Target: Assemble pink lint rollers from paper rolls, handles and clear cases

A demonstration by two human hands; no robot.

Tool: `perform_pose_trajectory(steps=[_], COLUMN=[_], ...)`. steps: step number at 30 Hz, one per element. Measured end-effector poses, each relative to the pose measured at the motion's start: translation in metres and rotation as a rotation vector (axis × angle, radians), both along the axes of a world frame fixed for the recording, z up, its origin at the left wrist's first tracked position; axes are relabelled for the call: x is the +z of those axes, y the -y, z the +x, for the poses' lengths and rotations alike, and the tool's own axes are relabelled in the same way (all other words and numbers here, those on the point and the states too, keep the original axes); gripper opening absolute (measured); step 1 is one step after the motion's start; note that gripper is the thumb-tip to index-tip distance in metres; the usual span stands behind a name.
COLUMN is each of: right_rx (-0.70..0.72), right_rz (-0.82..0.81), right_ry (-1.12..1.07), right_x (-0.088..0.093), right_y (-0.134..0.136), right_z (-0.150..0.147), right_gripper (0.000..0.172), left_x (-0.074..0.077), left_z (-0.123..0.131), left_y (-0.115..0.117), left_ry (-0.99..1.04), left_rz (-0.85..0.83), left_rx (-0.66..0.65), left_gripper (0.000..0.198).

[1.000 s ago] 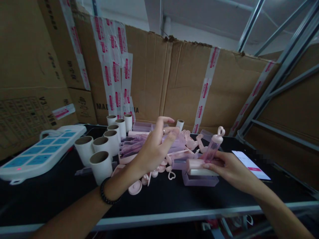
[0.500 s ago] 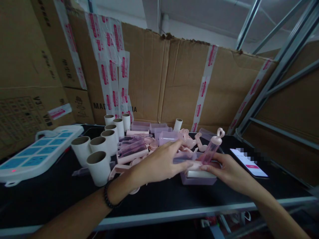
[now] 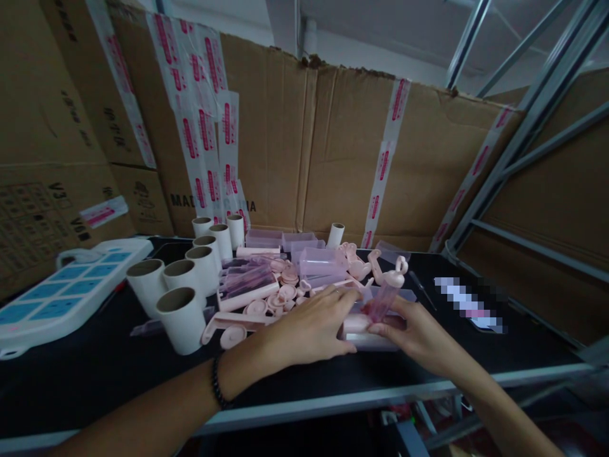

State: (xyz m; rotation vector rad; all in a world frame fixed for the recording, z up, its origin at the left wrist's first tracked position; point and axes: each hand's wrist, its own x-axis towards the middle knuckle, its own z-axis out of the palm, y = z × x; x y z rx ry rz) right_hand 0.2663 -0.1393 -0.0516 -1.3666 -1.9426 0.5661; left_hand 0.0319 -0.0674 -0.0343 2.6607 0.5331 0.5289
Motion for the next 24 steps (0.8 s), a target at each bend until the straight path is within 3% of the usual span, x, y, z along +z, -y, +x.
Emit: perform_pose_trajectory(steps=[8, 12, 15, 19, 24], right_rx=[-0.034, -0.040, -0.073, -0.104, -0.114], right_rz=[0.103, 0.151, 0.149, 0.100, 0.035], right_ry=[0.084, 0.088, 0.070, 0.012, -0.094], right_x=[-0.022, -0.028, -0.025, -0.016, 0.006], right_y=[0.000, 0.003, 0.005, 0.009, 0.018], right_z=[0.007, 0.007, 0.006, 0.005, 0.008], right_gripper=[0.031, 0.035, 0.028, 0.031, 0.030], left_x=[-0.001, 0.000, 0.000, 0.001, 0.005], left_z=[0.001, 0.000, 0.000, -0.001, -0.001], left_y=[0.001, 0.001, 0.000, 0.001, 0.005], left_ry=[0.043, 0.055, 0.062, 0.103, 0.188], left_rz=[0.001, -0.019, -0.040, -0.086, -0.093], left_rx=[-0.017, -0.019, -0.015, -0.002, 0.012], left_gripper=[0.054, 0.056, 0.061, 0.067, 0.068])
